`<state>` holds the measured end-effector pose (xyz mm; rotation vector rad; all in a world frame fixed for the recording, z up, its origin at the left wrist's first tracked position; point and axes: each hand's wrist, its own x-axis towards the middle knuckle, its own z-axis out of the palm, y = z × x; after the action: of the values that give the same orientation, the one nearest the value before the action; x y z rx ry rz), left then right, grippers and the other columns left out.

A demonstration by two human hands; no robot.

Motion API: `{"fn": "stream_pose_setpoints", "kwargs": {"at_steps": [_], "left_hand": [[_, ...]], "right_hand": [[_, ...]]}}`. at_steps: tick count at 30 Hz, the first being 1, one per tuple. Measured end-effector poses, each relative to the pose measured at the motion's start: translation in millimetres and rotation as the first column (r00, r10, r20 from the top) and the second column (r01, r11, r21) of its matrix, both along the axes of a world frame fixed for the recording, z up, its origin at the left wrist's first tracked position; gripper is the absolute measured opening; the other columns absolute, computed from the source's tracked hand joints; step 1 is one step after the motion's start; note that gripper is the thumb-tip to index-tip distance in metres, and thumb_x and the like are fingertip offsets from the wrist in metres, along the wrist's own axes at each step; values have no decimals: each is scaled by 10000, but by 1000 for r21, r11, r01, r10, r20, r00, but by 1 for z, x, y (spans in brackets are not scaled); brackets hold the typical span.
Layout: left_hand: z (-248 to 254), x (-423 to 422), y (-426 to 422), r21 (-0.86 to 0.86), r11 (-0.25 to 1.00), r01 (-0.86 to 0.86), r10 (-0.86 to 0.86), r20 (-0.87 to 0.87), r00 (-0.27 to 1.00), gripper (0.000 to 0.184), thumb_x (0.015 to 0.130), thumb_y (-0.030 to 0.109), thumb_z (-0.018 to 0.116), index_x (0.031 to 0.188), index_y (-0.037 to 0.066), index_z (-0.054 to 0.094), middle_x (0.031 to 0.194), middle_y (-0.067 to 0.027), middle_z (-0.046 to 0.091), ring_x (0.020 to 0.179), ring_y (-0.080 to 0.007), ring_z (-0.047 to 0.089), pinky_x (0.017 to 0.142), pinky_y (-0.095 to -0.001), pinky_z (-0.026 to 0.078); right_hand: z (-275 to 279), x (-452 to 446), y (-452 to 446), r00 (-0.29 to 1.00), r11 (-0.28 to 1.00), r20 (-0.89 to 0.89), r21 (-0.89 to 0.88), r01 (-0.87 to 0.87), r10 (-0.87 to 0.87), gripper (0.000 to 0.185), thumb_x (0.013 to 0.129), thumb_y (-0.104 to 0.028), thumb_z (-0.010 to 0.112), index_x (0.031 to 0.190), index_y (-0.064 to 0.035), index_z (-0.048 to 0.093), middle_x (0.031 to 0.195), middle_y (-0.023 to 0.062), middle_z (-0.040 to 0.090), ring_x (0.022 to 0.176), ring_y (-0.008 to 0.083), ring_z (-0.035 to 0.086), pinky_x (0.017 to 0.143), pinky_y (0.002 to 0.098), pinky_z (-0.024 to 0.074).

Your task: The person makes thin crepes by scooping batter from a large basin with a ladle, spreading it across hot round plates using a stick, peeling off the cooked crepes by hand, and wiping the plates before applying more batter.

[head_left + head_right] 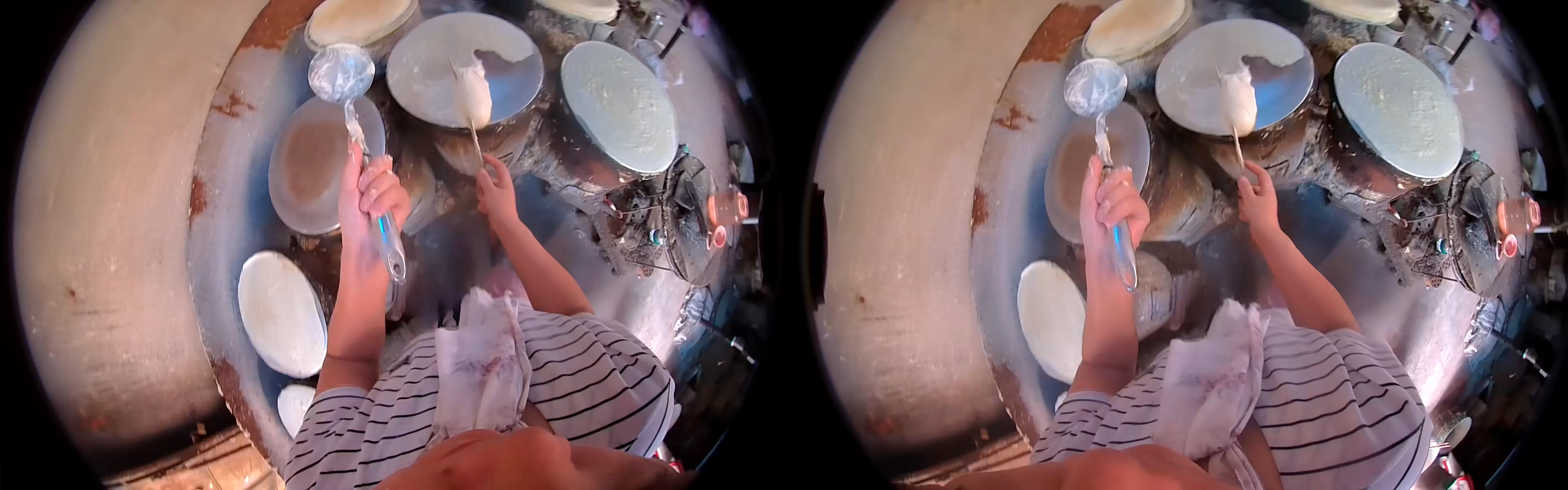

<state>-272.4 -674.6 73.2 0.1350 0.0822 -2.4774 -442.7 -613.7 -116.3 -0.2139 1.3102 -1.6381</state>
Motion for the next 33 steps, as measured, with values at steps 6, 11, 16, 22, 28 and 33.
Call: {"fn": "stream_pose_setpoints", "kwargs": {"at_steps": [6,11,16,22,28,33], "left_hand": [[-4,-14,-6,-43,997,-71,78,187,979,411,984,334,453,645,121,359,508,45,319,371,-33,323,336,-191,295],[-6,-19,-19,-156,988,-18,71,343,937,357,992,320,439,691,136,388,529,52,309,380,-28,317,339,-183,293],[-21,-38,-26,-159,987,36,41,454,890,90,995,282,437,965,220,495,595,53,333,398,-13,305,330,-163,268],[-26,-124,-46,-323,939,113,111,600,792,248,994,255,444,1239,285,462,611,52,334,422,-15,306,349,-156,280],[-21,-148,-53,-333,924,187,68,626,777,151,989,268,456,1123,201,467,609,55,344,427,-12,317,357,-160,291],[-36,-194,-90,-142,956,255,-158,482,862,137,1006,257,410,967,139,469,590,40,337,390,-25,326,343,-178,301]], "right_hand": [[2,-87,-30,964,990,-249,76,117,-95,319,932,-210,529,1229,-97,559,655,-28,481,462,58,389,385,223,304],[21,-76,6,873,925,-379,333,-182,308,330,928,-231,527,1227,-99,566,670,0,521,458,71,433,383,235,355],[4,-159,55,946,957,-255,255,-136,202,305,949,-213,507,1244,-147,557,663,-5,512,430,67,400,335,222,286],[29,-235,-34,782,934,-520,279,-225,344,295,945,-265,514,1199,-143,600,656,22,566,433,89,420,366,253,343],[30,-251,38,835,902,-380,331,-277,397,286,943,-224,507,1195,-151,620,670,-8,564,456,51,432,383,222,363],[44,-237,-52,4,906,-907,422,-40,422,332,914,-157,467,1233,-143,556,952,178,580,836,331,621,723,413,493]]}}
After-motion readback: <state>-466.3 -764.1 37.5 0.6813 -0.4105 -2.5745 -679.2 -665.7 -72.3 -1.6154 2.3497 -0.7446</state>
